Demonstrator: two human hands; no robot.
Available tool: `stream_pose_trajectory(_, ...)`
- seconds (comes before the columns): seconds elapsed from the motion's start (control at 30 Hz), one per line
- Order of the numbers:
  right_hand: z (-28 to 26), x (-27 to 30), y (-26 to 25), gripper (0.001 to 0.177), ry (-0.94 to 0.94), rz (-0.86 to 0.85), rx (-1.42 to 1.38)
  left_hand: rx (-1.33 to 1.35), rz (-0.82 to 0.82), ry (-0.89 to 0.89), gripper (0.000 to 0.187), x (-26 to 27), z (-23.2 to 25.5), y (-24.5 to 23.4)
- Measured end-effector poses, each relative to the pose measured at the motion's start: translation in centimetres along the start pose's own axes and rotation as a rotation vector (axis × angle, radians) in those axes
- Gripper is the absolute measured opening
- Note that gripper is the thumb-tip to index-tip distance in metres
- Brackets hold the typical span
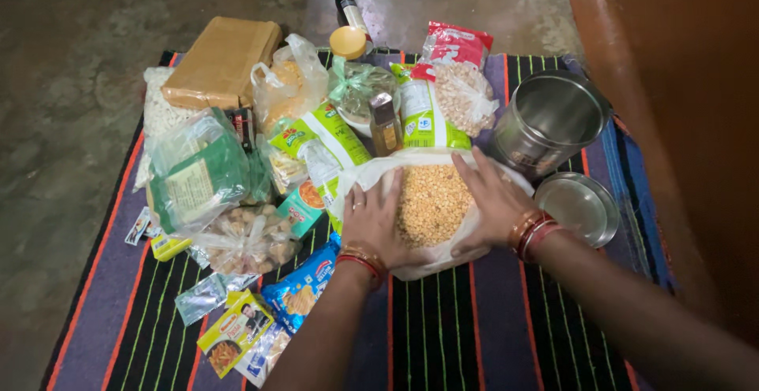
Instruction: The person sits on the floor and opens a metal container. They then open a plastic bag of grains and transfer the contents into the metal container by hand.
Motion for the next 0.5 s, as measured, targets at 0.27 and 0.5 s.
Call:
stream_pose_trajectory(0.27,2.2,-0.1,2.5,0.165,0.033,-0.066,-0.070,0.020,-0.044,-0.041,0.166,-1.1,-1.2,1.4)
stream_pose_trajectory(0.5,1.3,0.9,2.2,0.159,0.099,-0.124,-0.091,0.095,0.054,-0.006,0.165,-1.3,0.2,-0.6)
Point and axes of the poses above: each hand's wrist, its own x-axis away from the middle knuckle, its own y-axis out of the palm, z = x × y, the point moved 9 cm from there along -x, towards the middle knuckle, and after that the axes turned 6 degrees about -z, right-handed, at the moved point
